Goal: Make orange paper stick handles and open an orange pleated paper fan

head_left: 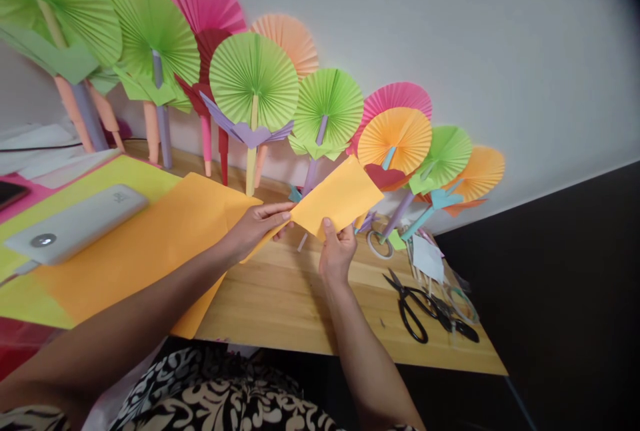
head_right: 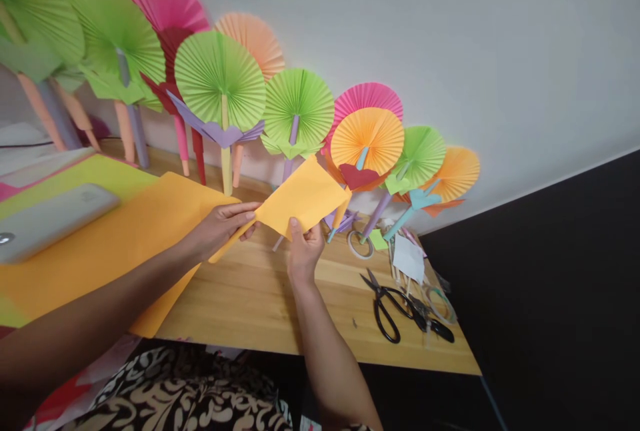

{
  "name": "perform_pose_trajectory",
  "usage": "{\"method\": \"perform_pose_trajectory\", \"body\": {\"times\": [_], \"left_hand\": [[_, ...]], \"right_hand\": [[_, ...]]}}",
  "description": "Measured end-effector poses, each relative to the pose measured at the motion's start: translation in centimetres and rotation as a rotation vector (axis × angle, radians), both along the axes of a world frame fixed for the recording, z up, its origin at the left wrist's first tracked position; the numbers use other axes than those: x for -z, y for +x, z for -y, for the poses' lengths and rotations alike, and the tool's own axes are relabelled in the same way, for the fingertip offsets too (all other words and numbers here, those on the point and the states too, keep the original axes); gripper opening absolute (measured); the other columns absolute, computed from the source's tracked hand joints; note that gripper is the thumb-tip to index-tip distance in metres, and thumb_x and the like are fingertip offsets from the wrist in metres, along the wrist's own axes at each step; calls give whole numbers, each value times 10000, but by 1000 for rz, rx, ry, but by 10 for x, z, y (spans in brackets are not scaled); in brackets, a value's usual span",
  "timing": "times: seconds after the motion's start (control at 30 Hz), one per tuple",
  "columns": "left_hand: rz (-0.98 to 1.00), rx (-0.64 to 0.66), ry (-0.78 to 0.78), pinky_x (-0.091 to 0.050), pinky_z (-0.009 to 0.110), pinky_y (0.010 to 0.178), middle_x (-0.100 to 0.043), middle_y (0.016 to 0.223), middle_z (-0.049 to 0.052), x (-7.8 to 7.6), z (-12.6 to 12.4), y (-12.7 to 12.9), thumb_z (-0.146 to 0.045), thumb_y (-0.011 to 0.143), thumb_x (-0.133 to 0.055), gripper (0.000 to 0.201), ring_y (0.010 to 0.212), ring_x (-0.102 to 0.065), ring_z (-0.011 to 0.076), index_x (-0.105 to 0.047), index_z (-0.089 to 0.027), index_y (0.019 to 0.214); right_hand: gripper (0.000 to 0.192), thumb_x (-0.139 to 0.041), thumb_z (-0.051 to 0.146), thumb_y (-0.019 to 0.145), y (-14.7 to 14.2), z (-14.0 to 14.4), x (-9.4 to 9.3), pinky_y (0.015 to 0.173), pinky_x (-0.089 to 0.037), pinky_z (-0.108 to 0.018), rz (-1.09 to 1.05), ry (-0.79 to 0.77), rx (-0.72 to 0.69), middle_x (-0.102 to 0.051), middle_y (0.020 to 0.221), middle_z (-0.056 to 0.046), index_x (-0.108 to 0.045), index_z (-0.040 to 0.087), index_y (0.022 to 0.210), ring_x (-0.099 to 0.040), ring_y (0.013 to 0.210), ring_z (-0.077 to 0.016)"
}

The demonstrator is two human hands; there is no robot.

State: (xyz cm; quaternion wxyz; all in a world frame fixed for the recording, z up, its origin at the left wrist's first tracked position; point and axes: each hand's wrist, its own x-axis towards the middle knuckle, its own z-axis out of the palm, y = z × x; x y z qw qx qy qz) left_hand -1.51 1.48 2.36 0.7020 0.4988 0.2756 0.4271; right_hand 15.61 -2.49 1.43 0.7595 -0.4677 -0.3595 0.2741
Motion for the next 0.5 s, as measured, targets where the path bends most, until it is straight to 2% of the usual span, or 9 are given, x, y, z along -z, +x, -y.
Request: {"method": "perform_pose_trajectory", "body": {"times": [0.5], "left_hand": [[41,-3,-68,-408,295,632,-667,755,15,-8,2,1,-376,784,-807,434,588,-497,95,-767,-200,1178]], "right_hand": [[322,-779,359,776,3,0,3,931,-557,-351,15,12,-3,-767,1075,-80,-692,168,1020,-691,959,-174]]}}
